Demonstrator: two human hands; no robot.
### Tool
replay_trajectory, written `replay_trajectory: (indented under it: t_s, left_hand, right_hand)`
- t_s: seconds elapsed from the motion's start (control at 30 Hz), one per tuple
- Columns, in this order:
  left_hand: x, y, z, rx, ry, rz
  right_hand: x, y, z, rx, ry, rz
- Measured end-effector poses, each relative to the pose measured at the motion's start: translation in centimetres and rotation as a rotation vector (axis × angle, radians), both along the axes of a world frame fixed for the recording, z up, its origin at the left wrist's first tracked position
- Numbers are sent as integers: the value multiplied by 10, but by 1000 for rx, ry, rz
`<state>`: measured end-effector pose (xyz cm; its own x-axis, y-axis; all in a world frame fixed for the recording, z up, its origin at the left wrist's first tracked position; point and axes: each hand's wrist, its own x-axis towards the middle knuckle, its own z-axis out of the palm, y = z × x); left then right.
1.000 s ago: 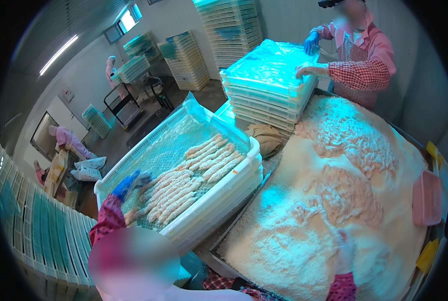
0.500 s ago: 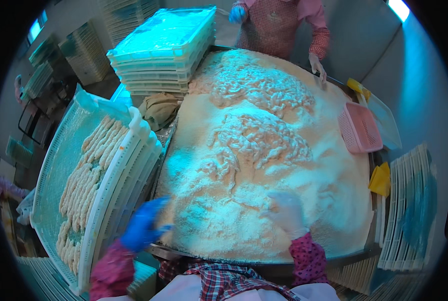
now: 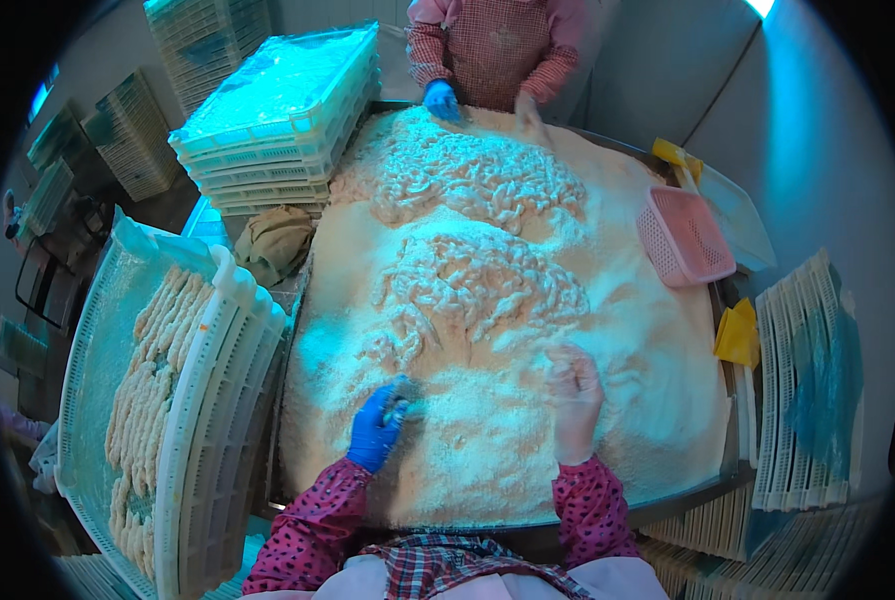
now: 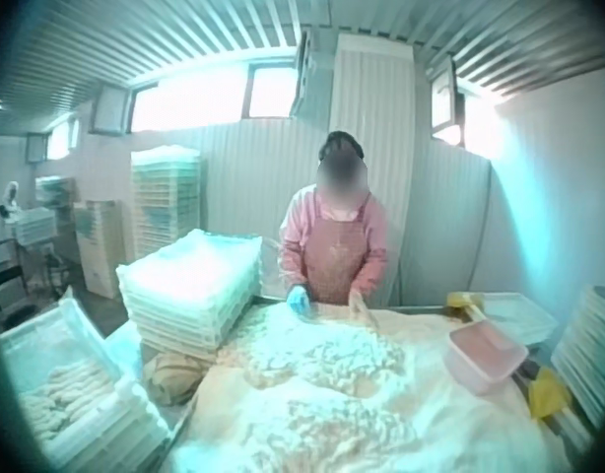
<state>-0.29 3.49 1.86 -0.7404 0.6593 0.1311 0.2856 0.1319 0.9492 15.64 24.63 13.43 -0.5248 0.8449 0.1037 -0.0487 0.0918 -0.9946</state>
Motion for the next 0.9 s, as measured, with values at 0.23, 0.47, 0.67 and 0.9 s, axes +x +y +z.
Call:
replay_trajectory:
  t_s: [0.23, 0.47, 0.67, 0.9]
  left_hand:
    - [-34, -42, 52, 72, 198, 168]
    - [8, 15, 39, -263, 682, -363]
    - [-3, 29, -24, -250, 571, -320]
    - [-9, 10, 5, -434, 688, -299]
  right_hand:
    - [34, 18, -43, 867, -574, 642]
    - [14, -35, -32, 1172, -763, 383]
    - [29, -3, -92, 1110, -837, 274]
    - [7, -15, -45, 728, -473, 349]
